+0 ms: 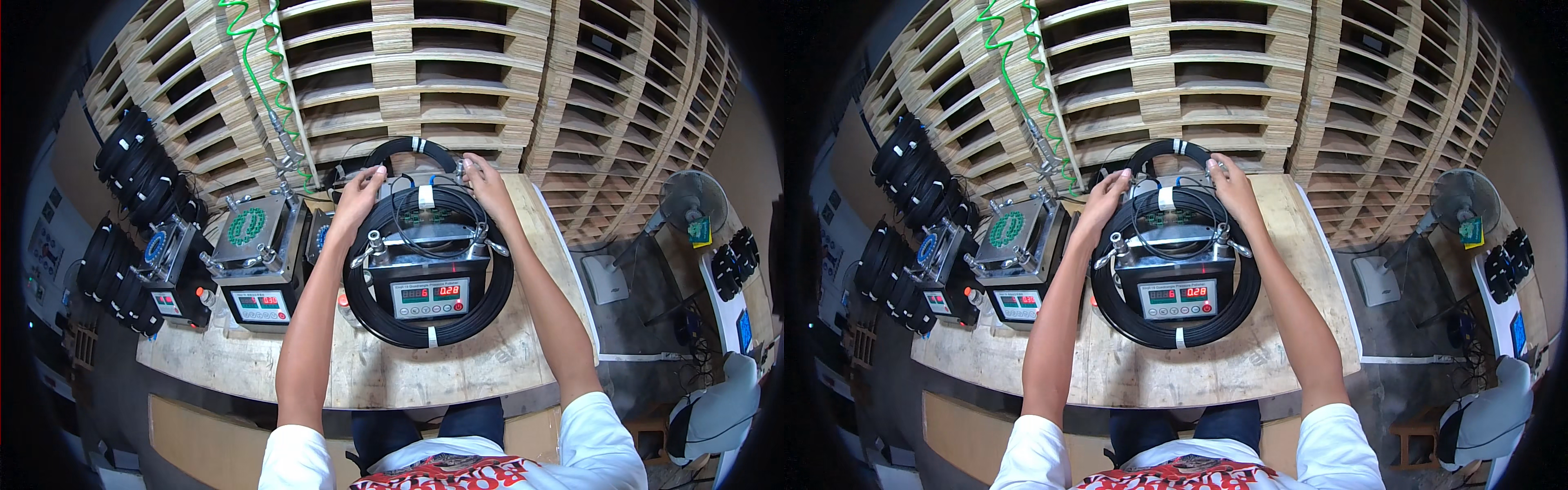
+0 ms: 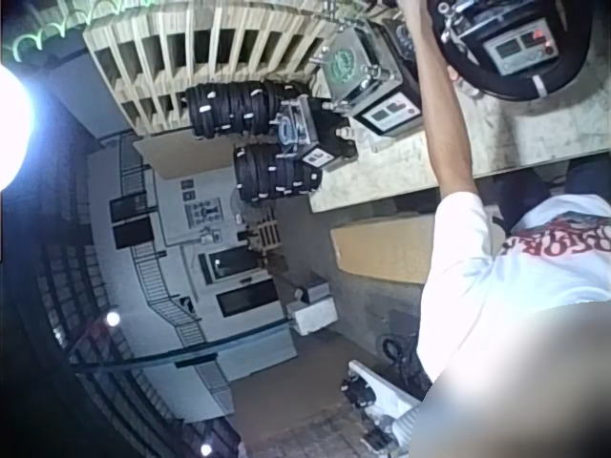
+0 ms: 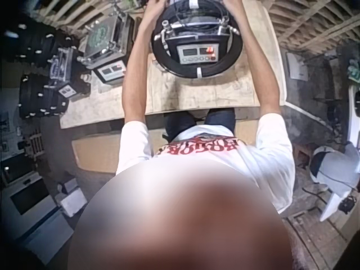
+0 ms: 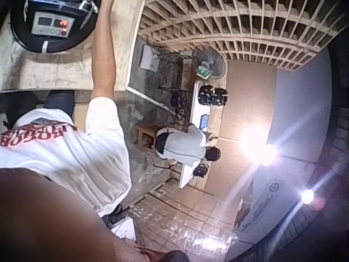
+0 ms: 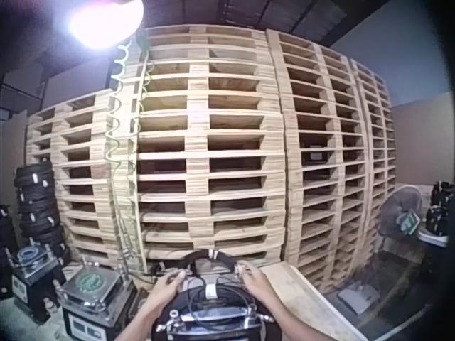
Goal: The person is preparing a coil of black wire or cable for processing in a machine.
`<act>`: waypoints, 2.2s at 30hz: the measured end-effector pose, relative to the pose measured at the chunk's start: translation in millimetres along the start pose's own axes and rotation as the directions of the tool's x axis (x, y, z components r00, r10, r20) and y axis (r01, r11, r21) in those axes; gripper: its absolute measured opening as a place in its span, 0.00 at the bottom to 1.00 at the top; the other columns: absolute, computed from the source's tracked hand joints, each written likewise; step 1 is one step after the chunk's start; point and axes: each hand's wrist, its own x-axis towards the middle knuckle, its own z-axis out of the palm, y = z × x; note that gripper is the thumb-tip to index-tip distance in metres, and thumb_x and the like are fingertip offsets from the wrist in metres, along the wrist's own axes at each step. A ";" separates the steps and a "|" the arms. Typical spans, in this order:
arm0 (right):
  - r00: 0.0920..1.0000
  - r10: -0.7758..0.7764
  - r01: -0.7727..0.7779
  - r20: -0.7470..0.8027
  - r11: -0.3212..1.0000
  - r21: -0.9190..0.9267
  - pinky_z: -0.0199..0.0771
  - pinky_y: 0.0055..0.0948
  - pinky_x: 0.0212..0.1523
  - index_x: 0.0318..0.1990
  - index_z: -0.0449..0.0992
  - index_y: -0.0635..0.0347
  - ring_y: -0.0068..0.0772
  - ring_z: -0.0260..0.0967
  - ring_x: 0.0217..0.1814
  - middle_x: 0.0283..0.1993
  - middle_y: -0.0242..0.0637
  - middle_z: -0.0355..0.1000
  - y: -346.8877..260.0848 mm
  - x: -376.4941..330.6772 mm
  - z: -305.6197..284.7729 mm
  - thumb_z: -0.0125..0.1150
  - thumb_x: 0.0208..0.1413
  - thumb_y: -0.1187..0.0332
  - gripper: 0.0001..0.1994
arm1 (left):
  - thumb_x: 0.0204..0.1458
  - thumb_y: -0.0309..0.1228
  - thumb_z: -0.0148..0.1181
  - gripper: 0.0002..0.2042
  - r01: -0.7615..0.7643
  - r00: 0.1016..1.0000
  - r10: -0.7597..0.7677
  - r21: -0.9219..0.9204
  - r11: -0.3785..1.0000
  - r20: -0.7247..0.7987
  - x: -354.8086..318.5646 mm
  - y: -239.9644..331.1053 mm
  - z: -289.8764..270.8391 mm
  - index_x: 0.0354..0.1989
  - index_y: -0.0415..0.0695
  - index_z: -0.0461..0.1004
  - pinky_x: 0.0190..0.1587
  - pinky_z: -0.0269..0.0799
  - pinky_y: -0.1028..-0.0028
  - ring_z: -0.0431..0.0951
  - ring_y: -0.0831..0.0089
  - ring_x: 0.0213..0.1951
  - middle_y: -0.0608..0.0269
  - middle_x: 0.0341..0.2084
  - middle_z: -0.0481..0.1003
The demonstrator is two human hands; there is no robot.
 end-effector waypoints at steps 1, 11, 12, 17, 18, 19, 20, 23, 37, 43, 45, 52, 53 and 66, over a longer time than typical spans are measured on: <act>1.000 -0.001 0.001 0.003 1.000 0.003 0.74 0.29 0.38 0.60 0.72 0.57 0.28 0.73 0.36 0.37 0.42 0.77 -0.1 0.0 2.9 0.53 0.68 0.51 0.23 | 0.61 0.55 0.56 0.35 0.000 1.000 0.000 0.003 1.000 -0.004 0.3 -1.4 -1.9 0.64 0.37 0.68 0.53 0.67 0.74 0.74 0.71 0.49 0.52 0.51 0.77; 0.998 -0.065 0.065 0.007 0.998 -0.023 0.72 0.30 0.39 0.59 0.73 0.58 0.29 0.72 0.34 0.31 0.39 0.75 -5.6 -3.8 5.3 0.54 0.67 0.52 0.22 | 0.61 0.54 0.56 0.34 -0.006 1.000 0.007 0.046 0.999 -0.028 1.9 -6.8 -2.8 0.63 0.35 0.68 0.61 0.64 0.71 0.74 0.65 0.57 0.47 0.55 0.75; 0.999 -0.041 0.041 0.025 0.999 -0.010 0.71 0.29 0.37 0.58 0.73 0.58 0.28 0.71 0.33 0.29 0.37 0.73 -8.5 -5.2 7.2 0.54 0.67 0.53 0.22 | 0.61 0.54 0.56 0.34 -0.012 0.999 0.014 0.051 0.999 -0.030 1.7 -8.4 -4.9 0.63 0.35 0.68 0.60 0.65 0.71 0.74 0.65 0.56 0.47 0.54 0.75; 0.997 -0.072 0.072 0.009 0.997 -0.009 0.71 0.29 0.36 0.59 0.73 0.58 0.27 0.70 0.31 0.28 0.36 0.73 -1.7 -1.6 4.4 0.54 0.67 0.53 0.22 | 0.61 0.54 0.57 0.33 -0.044 0.999 0.044 0.011 0.999 -0.029 5.3 -11.2 -2.6 0.63 0.36 0.69 0.56 0.67 0.71 0.75 0.67 0.53 0.49 0.52 0.76; 0.995 -0.095 0.096 0.004 0.995 -0.018 0.72 0.30 0.37 0.59 0.72 0.58 0.28 0.71 0.32 0.29 0.37 0.74 1.2 0.0 3.2 0.55 0.67 0.53 0.22 | 0.61 0.54 0.57 0.33 -0.060 0.998 0.060 -0.005 0.998 -0.022 6.5 -11.7 -1.8 0.63 0.37 0.69 0.55 0.68 0.71 0.75 0.68 0.52 0.49 0.51 0.77; 0.996 -0.094 0.094 0.003 0.995 -0.019 0.72 0.30 0.37 0.59 0.72 0.58 0.28 0.71 0.32 0.29 0.37 0.74 2.7 0.5 3.5 0.55 0.67 0.53 0.22 | 0.61 0.54 0.57 0.33 -0.060 0.998 0.059 -0.006 0.998 -0.020 6.2 -10.2 -1.2 0.63 0.37 0.69 0.55 0.68 0.71 0.75 0.68 0.52 0.49 0.51 0.77; 0.996 -0.087 0.087 -0.018 0.996 -0.020 0.72 0.30 0.39 0.59 0.72 0.58 0.29 0.73 0.34 0.31 0.39 0.75 4.1 0.8 3.7 0.55 0.66 0.52 0.22 | 0.61 0.54 0.57 0.33 -0.051 0.999 0.052 0.004 0.999 -0.014 6.0 -8.7 -0.6 0.63 0.37 0.69 0.55 0.68 0.71 0.76 0.68 0.51 0.49 0.51 0.77; 0.999 -0.033 0.032 -0.023 0.998 -0.048 0.73 0.27 0.41 0.60 0.72 0.58 0.28 0.73 0.38 0.36 0.39 0.77 -4.5 -2.6 6.1 0.55 0.67 0.53 0.22 | 0.61 0.53 0.58 0.33 -0.038 0.999 0.038 0.017 0.999 -0.020 4.9 -8.6 -3.6 0.63 0.37 0.69 0.56 0.67 0.72 0.76 0.68 0.51 0.50 0.51 0.77; 0.998 -0.055 0.055 -0.005 0.998 0.005 0.73 0.28 0.38 0.61 0.71 0.58 0.26 0.73 0.34 0.33 0.39 0.75 -8.7 -6.9 7.0 0.56 0.66 0.55 0.22 | 0.61 0.53 0.58 0.32 -0.028 0.999 0.029 0.038 0.999 -0.017 6.9 -13.8 -5.4 0.62 0.36 0.69 0.56 0.67 0.73 0.75 0.70 0.50 0.51 0.49 0.78; 0.989 -0.131 0.130 -0.071 0.991 -0.013 0.73 0.31 0.36 0.61 0.71 0.58 0.29 0.73 0.33 0.31 0.39 0.75 3.6 0.0 6.5 0.58 0.64 0.54 0.23 | 0.59 0.55 0.58 0.32 -0.061 0.997 0.061 0.015 0.998 -0.044 7.8 -11.6 -4.5 0.62 0.39 0.70 0.47 0.69 0.75 0.74 0.73 0.43 0.54 0.47 0.78; 0.996 -0.063 0.059 -0.069 0.997 -0.047 0.73 0.31 0.35 0.59 0.72 0.58 0.31 0.74 0.31 0.29 0.39 0.74 2.2 -1.6 4.2 0.59 0.62 0.54 0.23 | 0.60 0.55 0.58 0.33 -0.037 0.999 0.038 0.014 0.999 -0.039 3.6 -6.2 -1.0 0.62 0.39 0.70 0.49 0.69 0.74 0.75 0.72 0.45 0.53 0.48 0.78; 0.989 -0.139 0.131 -0.040 0.978 -0.165 0.72 0.31 0.34 0.58 0.74 0.58 0.31 0.73 0.30 0.27 0.39 0.74 9.2 4.5 3.6 0.60 0.61 0.56 0.22 | 0.60 0.55 0.57 0.34 -0.053 0.998 0.054 0.036 0.998 -0.035 7.8 -12.7 -1.0 0.61 0.34 0.70 0.59 0.65 0.71 0.75 0.67 0.52 0.49 0.49 0.77; 0.988 -0.148 0.140 -0.042 0.978 -0.155 0.72 0.31 0.34 0.57 0.74 0.57 0.31 0.73 0.30 0.27 0.39 0.74 11.8 5.0 3.3 0.60 0.61 0.56 0.21 | 0.60 0.55 0.57 0.34 -0.054 0.998 0.056 0.035 0.998 -0.034 8.0 -12.6 -0.3 0.61 0.34 0.70 0.59 0.65 0.71 0.75 0.67 0.52 0.49 0.49 0.77; 0.996 -0.080 0.077 -0.038 0.994 -0.080 0.72 0.30 0.37 0.57 0.74 0.58 0.30 0.72 0.32 0.31 0.38 0.74 8.4 3.5 2.7 0.59 0.62 0.57 0.20 | 0.60 0.54 0.57 0.34 -0.046 0.999 0.046 0.012 0.999 -0.003 4.1 -6.5 -0.5 0.65 0.39 0.67 0.57 0.66 0.71 0.74 0.68 0.51 0.50 0.51 0.76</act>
